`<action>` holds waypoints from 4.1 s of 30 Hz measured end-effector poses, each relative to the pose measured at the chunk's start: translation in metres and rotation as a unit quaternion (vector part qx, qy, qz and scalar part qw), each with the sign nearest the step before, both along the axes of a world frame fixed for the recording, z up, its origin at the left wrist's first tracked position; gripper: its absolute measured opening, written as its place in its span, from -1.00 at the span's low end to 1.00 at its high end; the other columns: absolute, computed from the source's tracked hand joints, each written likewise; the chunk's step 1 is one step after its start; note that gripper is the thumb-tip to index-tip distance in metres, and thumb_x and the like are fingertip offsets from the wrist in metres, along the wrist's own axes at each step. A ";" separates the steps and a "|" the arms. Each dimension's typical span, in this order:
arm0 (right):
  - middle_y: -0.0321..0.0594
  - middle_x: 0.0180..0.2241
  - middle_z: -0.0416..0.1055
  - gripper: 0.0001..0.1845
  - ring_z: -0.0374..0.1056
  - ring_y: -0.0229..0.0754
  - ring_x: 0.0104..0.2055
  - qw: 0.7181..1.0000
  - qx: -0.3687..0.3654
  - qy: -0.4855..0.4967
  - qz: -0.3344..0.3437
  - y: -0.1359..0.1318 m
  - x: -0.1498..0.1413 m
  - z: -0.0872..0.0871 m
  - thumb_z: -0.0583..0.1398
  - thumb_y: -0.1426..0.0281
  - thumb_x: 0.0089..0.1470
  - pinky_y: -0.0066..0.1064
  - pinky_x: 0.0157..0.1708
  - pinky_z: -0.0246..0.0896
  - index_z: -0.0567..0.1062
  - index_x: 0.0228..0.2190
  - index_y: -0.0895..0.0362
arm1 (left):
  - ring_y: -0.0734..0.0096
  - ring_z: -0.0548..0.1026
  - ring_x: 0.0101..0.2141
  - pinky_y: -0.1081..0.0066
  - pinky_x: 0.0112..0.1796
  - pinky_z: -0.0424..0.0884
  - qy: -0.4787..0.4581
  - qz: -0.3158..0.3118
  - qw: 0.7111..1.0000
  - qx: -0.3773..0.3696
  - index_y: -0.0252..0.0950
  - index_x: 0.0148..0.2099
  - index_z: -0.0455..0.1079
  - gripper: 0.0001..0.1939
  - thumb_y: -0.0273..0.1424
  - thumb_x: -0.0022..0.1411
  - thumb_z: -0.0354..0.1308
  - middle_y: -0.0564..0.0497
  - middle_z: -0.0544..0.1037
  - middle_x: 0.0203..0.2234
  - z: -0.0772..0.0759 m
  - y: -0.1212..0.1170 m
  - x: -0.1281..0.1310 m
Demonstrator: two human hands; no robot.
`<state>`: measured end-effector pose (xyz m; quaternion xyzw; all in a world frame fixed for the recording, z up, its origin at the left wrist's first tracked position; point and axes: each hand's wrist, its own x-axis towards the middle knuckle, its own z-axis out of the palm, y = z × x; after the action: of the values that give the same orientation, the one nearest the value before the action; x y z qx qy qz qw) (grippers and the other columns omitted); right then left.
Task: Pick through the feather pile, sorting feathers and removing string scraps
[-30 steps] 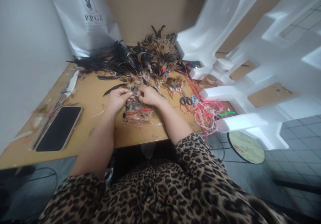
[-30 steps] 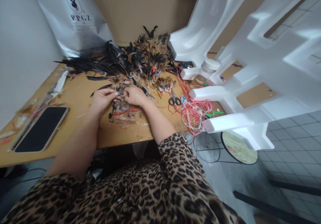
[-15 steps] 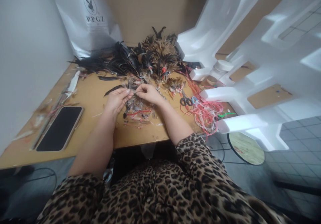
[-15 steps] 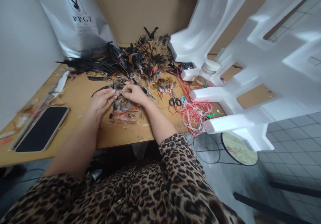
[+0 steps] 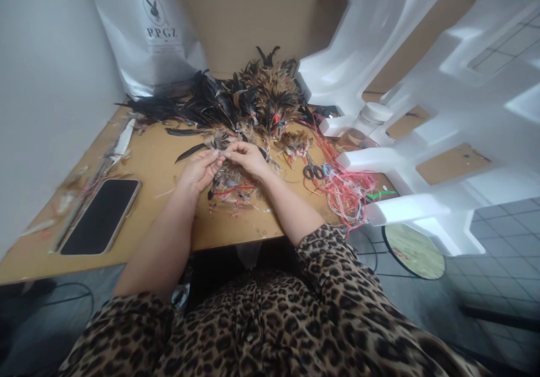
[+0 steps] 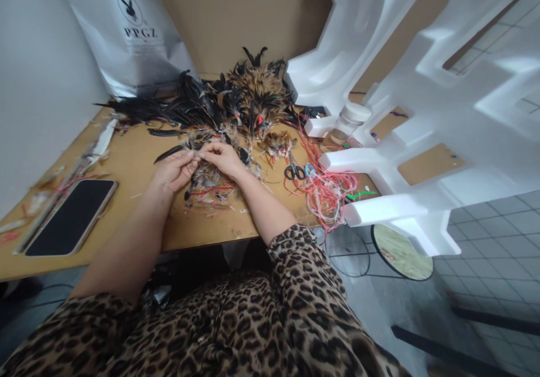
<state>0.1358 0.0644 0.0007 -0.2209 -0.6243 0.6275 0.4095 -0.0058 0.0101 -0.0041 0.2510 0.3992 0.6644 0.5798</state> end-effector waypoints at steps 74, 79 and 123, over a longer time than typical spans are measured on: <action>-0.18 -0.34 0.42 -0.65 0.29 -0.24 -0.23 0.942 0.257 -0.137 -0.164 -0.002 0.010 0.007 0.12 0.13 0.05 -0.38 -0.15 0.15 0.53 -0.44 0.14 | 0.59 0.46 -0.53 0.66 -0.55 0.33 0.026 -0.032 0.999 0.011 -0.42 -0.41 0.47 -0.92 -0.54 -0.05 0.27 -0.07 0.54 -0.52 -0.002 -0.002 -0.006; -0.32 -0.56 0.38 -0.61 0.21 -0.37 -0.49 0.993 0.032 -0.099 -0.062 0.006 0.006 -0.001 0.28 0.10 -0.19 -0.51 -0.42 0.11 0.51 -0.52 0.22 | 0.55 0.49 -0.47 0.58 -0.41 0.41 0.062 0.017 0.997 0.038 -0.40 -0.45 0.47 -0.87 -0.49 -0.13 0.34 -0.04 0.56 -0.49 -0.003 -0.002 -0.002; -0.34 -0.51 0.42 -0.78 0.29 -0.38 -0.45 0.995 -0.021 0.023 -0.099 -0.004 -0.008 -0.006 0.31 0.32 -0.24 -0.46 -0.29 0.21 0.46 -0.51 0.19 | 0.61 0.45 -0.57 0.64 -0.51 0.38 0.062 0.031 0.997 0.036 -0.40 -0.46 0.47 -0.87 -0.50 -0.15 0.33 -0.01 0.52 -0.59 -0.006 0.001 0.009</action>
<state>0.1275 0.0605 -0.0051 -0.2757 -0.5762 0.6019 0.4793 0.0027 0.0107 -0.0106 0.2999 0.4176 0.6792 0.5237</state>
